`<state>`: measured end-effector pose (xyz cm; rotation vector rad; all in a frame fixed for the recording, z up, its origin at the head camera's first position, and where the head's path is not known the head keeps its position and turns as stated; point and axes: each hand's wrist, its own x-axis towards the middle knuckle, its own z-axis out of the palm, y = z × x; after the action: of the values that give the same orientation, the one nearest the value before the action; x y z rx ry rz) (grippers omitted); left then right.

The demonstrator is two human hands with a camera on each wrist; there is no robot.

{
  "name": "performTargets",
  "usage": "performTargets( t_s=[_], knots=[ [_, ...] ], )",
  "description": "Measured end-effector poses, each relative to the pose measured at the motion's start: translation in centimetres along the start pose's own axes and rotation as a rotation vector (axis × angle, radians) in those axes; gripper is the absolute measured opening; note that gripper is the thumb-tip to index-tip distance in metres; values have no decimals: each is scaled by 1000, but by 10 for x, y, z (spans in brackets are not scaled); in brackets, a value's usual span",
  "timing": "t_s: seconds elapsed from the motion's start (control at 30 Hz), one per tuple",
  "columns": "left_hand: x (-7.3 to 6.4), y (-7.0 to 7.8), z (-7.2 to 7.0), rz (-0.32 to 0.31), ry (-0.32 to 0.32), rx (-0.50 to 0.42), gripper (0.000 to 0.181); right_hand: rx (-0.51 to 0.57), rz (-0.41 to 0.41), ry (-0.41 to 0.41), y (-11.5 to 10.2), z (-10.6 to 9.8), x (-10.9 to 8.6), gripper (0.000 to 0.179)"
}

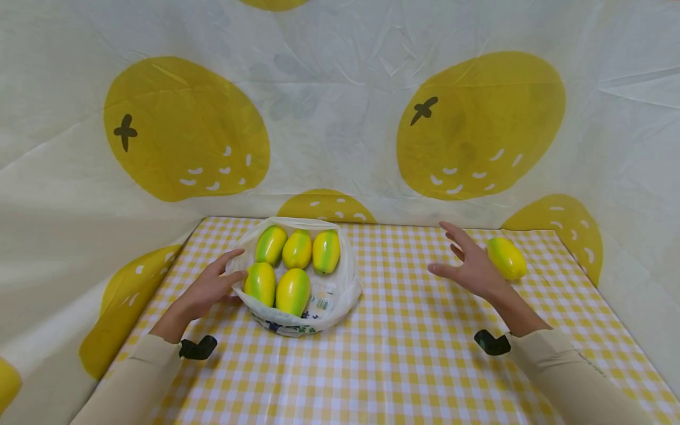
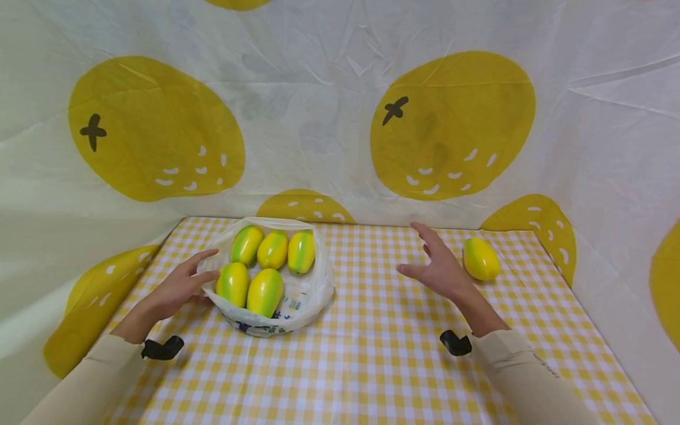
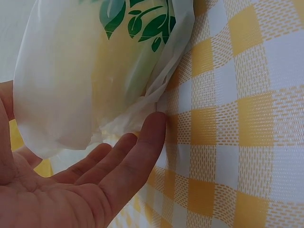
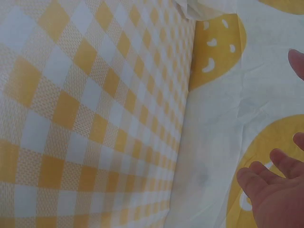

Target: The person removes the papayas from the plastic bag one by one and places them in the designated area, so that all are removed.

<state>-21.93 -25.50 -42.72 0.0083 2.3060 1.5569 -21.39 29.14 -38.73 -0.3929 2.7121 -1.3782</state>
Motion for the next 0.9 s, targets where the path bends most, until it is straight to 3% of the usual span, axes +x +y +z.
performTargets(
  t_s=[0.9],
  knots=[
    [0,-2,0,4,2,-5,74,76,-79,-39,-12,40,3,89]
  ],
)
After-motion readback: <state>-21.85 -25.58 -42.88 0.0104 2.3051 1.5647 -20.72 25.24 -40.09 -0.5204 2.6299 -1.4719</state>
